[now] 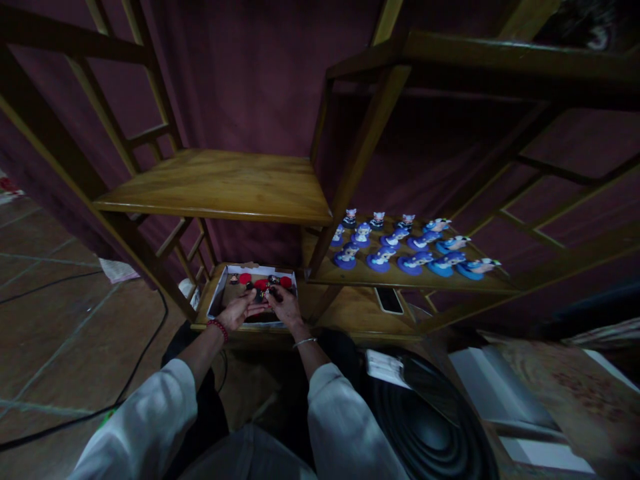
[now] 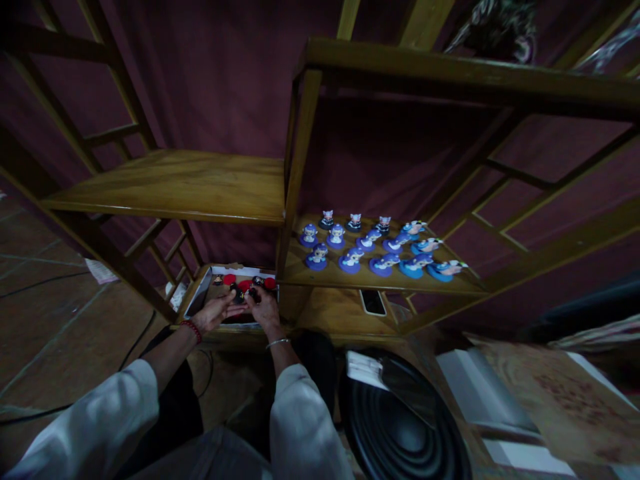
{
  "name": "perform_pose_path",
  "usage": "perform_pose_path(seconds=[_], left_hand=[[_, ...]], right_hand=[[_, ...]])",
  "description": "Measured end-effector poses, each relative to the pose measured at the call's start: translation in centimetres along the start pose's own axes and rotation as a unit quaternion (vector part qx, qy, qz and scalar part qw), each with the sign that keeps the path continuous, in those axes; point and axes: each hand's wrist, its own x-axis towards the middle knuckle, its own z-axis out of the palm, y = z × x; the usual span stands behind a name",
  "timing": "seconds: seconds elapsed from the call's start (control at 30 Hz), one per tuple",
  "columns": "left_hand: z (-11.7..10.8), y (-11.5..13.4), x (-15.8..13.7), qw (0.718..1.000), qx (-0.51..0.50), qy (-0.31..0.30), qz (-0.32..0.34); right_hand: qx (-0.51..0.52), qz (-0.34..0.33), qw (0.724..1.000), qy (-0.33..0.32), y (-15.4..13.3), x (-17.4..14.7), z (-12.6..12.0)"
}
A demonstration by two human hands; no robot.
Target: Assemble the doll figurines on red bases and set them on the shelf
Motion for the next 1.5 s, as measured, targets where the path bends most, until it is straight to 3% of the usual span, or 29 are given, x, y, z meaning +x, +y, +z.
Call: perform_pose_path(seconds=[0.83, 1.5], left_hand=[[-0.26, -0.15, 0.17, 0.999, 0.029, -0.023, 0.001], [0.08, -0.18, -0.42, 0.999, 0.041, -0.012, 0.005]], right_hand=[[0.008, 0.02, 1.0, -0.006, 0.32, 0.19, 0.01], [-0.011, -0.016, 1.0, -0.001, 0.66, -0.07, 0.17]])
